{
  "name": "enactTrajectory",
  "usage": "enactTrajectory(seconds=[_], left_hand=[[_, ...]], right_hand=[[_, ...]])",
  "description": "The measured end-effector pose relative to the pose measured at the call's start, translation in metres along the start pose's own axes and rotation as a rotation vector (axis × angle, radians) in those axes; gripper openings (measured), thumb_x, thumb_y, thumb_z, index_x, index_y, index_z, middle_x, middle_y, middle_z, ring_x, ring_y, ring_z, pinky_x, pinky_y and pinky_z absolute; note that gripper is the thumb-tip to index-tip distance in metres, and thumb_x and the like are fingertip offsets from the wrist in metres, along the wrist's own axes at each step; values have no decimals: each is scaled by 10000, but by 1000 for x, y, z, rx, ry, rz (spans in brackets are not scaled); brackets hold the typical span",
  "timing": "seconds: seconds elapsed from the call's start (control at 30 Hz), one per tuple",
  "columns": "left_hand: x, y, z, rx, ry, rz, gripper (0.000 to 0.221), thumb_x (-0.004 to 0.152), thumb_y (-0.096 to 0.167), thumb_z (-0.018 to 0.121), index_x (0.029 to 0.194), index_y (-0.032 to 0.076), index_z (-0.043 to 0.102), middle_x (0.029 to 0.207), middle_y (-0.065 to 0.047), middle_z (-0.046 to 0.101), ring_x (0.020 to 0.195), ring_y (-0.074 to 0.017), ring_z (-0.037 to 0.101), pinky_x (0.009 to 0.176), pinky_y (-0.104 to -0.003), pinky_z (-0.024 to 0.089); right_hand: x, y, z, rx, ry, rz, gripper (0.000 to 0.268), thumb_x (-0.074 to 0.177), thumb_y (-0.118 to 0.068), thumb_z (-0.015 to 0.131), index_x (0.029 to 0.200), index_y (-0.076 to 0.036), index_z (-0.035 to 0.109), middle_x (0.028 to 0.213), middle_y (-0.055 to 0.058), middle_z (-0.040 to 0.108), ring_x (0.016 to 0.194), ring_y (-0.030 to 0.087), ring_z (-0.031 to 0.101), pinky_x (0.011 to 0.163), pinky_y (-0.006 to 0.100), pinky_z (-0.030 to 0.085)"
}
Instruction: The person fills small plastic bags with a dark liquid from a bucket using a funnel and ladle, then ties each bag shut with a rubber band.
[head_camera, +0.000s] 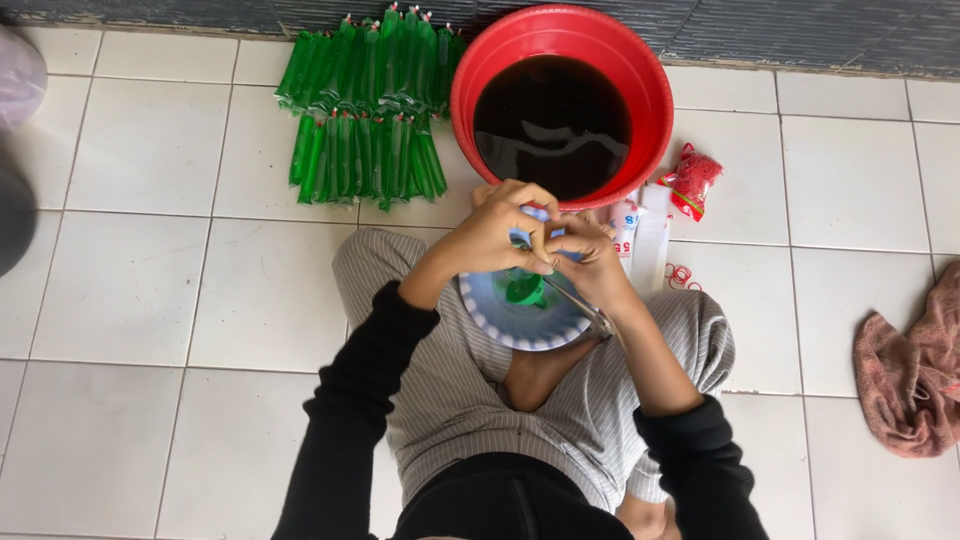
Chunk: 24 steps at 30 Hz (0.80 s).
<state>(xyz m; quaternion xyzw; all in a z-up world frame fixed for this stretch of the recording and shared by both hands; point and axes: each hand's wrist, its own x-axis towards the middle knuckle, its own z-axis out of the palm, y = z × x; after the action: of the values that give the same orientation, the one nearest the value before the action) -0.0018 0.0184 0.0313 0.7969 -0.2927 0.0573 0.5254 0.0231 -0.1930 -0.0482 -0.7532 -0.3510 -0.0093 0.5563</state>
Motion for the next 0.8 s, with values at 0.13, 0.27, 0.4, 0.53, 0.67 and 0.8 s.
enactTrajectory(seconds=[0.13,0.27,0.4,0.53,0.67,0.8], left_hand=[[9,-1,-9,-52,7,48,320,747,396,889,975,211,760,1212,-36,583,1164,-288,542,1049,-425,338],[-3,-4,-12,-38,51,-55,537,750,519,792,1192,221,727,1381,-70,542,1313,-338,454,1102,-548,260],[-14,-23,14,3,116,-40,311,785,501,767,882,207,779,1392,17,577,1383,-231,411,1121,-482,224],[-17,-30,25,79,119,-30,313,769,525,782,799,215,761,1333,24,600,1352,-223,442,1102,-433,257],[-20,-26,39,82,160,-72,250,773,449,830,765,214,744,1197,89,651,1265,-161,467,1077,-445,207],[-29,-41,71,268,269,-125,205,811,375,836,742,214,729,887,154,680,1057,-99,553,994,-502,132]], right_hand=[[30,-73,-32,-150,-16,-82,71,937,-212,726,874,-192,750,1123,89,625,911,272,436,896,393,329],[33,-77,-32,-242,27,-38,49,878,-269,786,894,-225,769,1091,33,533,992,238,431,931,389,245],[32,-77,-35,-241,-3,29,43,875,-287,807,901,-253,803,1090,13,540,996,203,427,891,401,231],[28,-76,-37,-276,-58,89,80,862,-281,816,941,-266,810,1108,13,560,998,212,457,861,417,227],[20,-70,-44,-215,-138,225,62,892,-277,792,949,-263,811,1108,4,587,988,218,467,891,449,229],[14,-71,-58,-35,-123,248,306,916,-127,749,1215,-192,756,1061,107,634,908,259,520,886,464,365]])
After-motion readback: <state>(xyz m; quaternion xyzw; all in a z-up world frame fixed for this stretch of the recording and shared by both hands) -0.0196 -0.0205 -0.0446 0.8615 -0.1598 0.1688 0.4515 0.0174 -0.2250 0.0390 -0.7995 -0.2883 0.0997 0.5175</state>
